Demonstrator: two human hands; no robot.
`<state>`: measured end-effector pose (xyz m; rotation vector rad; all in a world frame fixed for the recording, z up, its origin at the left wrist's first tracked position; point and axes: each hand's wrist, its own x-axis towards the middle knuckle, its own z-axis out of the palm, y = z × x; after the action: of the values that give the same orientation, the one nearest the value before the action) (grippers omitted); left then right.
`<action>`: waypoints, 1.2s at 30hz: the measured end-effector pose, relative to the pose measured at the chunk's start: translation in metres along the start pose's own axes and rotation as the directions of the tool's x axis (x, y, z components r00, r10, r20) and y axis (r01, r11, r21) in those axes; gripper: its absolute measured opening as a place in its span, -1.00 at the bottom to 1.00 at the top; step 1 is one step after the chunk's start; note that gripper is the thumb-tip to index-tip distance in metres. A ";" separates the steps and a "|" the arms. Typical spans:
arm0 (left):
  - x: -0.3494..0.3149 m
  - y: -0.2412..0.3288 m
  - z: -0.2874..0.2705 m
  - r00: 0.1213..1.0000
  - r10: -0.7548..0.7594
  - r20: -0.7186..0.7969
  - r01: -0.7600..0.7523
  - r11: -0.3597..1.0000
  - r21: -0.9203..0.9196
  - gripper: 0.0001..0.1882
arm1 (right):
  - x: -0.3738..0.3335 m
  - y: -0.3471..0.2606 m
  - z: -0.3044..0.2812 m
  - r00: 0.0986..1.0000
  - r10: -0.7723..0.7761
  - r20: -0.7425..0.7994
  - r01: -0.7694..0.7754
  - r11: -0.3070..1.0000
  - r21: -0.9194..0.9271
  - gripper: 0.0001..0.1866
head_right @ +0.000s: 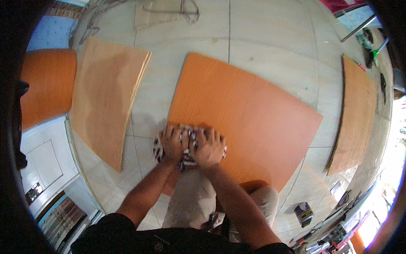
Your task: The person kneels on the floor and wipes a rectangular wooden board with a striped cloth. They flip the board over to clean the other side and then use a small knife to scrape the edges of the board.
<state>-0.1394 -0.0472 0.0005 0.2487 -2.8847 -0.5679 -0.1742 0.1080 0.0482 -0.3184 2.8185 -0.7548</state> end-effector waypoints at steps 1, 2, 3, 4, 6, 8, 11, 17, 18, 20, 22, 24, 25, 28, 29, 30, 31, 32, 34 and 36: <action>0.013 -0.003 0.006 1.000 0.014 0.019 -0.014 1.000 0.014 -0.72 | 0.016 0.004 0.000 1.000 0.016 0.016 -0.015 1.000 -0.017 -0.55; 0.030 -0.004 0.008 1.000 0.023 0.017 -0.024 0.999 0.023 -0.73 | 0.033 0.005 -0.003 0.998 0.040 0.058 -0.038 0.998 -0.046 -0.57; 0.055 -0.004 0.013 0.998 0.060 -0.030 -0.060 0.998 0.013 -0.74 | 0.055 0.004 -0.005 0.999 0.020 -0.044 -0.020 1.000 -0.012 -0.60; 0.083 -0.002 0.018 0.992 0.088 -0.094 -0.089 0.996 0.001 -0.74 | 0.081 0.004 -0.008 0.995 0.014 -0.096 -0.013 1.000 0.014 -0.61; 0.141 -0.001 0.025 0.982 0.121 -0.144 -0.126 0.992 -0.029 -0.75 | 0.134 0.004 -0.016 0.986 -0.004 -0.168 0.007 1.000 0.019 -0.63; 0.183 0.001 0.029 0.983 0.136 -0.125 -0.140 0.990 -0.024 -0.76 | 0.174 0.005 -0.023 0.981 0.011 -0.192 -0.011 1.000 -0.002 -0.64; 0.219 0.002 0.035 0.982 0.157 -0.109 -0.162 0.986 -0.033 -0.76 | 0.206 0.007 -0.025 0.980 0.050 -0.194 -0.053 0.999 -0.010 -0.66; 0.265 -0.001 0.044 0.977 0.201 -0.064 -0.195 0.977 0.090 -0.71 | 0.243 0.003 -0.033 0.984 0.101 -0.147 -0.113 0.991 -0.073 -0.64; 0.276 0.001 0.043 0.982 0.186 -0.037 -0.180 0.976 0.121 -0.70 | 0.252 0.001 -0.037 0.983 0.103 -0.148 -0.118 0.989 -0.093 -0.63; 0.292 0.009 0.037 0.986 0.162 -0.027 -0.154 0.968 0.198 -0.70 | 0.265 -0.005 -0.048 0.981 0.096 -0.166 -0.119 0.983 -0.138 -0.60; 0.284 0.019 0.027 0.992 0.125 -0.027 -0.115 0.962 0.249 -0.68 | 0.258 -0.010 -0.055 0.990 0.127 -0.064 -0.136 0.976 -0.170 -0.57; 0.255 0.029 0.015 0.989 0.107 -0.105 -0.084 0.975 0.206 -0.69 | 0.231 -0.011 -0.055 0.994 0.072 -0.080 -0.091 0.959 -0.269 -0.52; 0.225 0.029 0.008 0.995 0.076 -0.062 -0.066 0.986 0.151 -0.71 | 0.205 -0.008 -0.051 0.997 0.060 -0.052 -0.070 0.973 -0.221 -0.53; 0.099 0.016 -0.018 0.995 0.083 0.060 -0.081 0.996 -0.040 -0.57 | 0.095 -0.003 -0.029 0.999 -0.011 0.033 0.015 0.993 -0.116 -0.57; 0.066 0.007 -0.025 0.984 0.121 0.130 -0.093 0.975 -0.204 -0.51 | 0.064 -0.003 -0.022 0.999 0.038 0.021 -0.037 0.996 -0.081 -0.55; 0.040 -0.002 -0.032 0.965 0.171 0.197 -0.088 0.924 -0.371 -0.45 | 0.041 -0.001 -0.017 0.986 0.127 0.104 -0.121 0.991 -0.064 -0.54; 0.020 -0.012 -0.038 0.952 0.198 0.235 -0.106 0.929 -0.354 -0.45 | 0.021 0.001 -0.017 0.990 0.113 0.081 -0.106 0.991 -0.087 -0.54; 0.002 -0.016 -0.046 0.932 0.219 0.288 -0.113 0.932 -0.346 -0.45 | 0.006 0.001 -0.019 0.983 0.130 0.128 -0.115 0.986 -0.119 -0.54; -0.014 -0.014 -0.053 0.908 0.190 0.372 -0.081 0.954 -0.289 -0.44 | 0.000 -0.002 -0.027 0.954 0.202 0.220 -0.176 0.975 -0.132 -0.55; -0.010 -0.002 -0.053 0.900 0.073 0.429 -0.001 0.986 -0.165 -0.42 | 0.014 -0.007 -0.036 0.902 0.302 0.309 -0.278 0.953 -0.122 -0.56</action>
<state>-0.1176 -0.0662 0.0467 0.0434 -3.2310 -0.9544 -0.1955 0.1153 0.0799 -0.0238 2.5045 -0.4814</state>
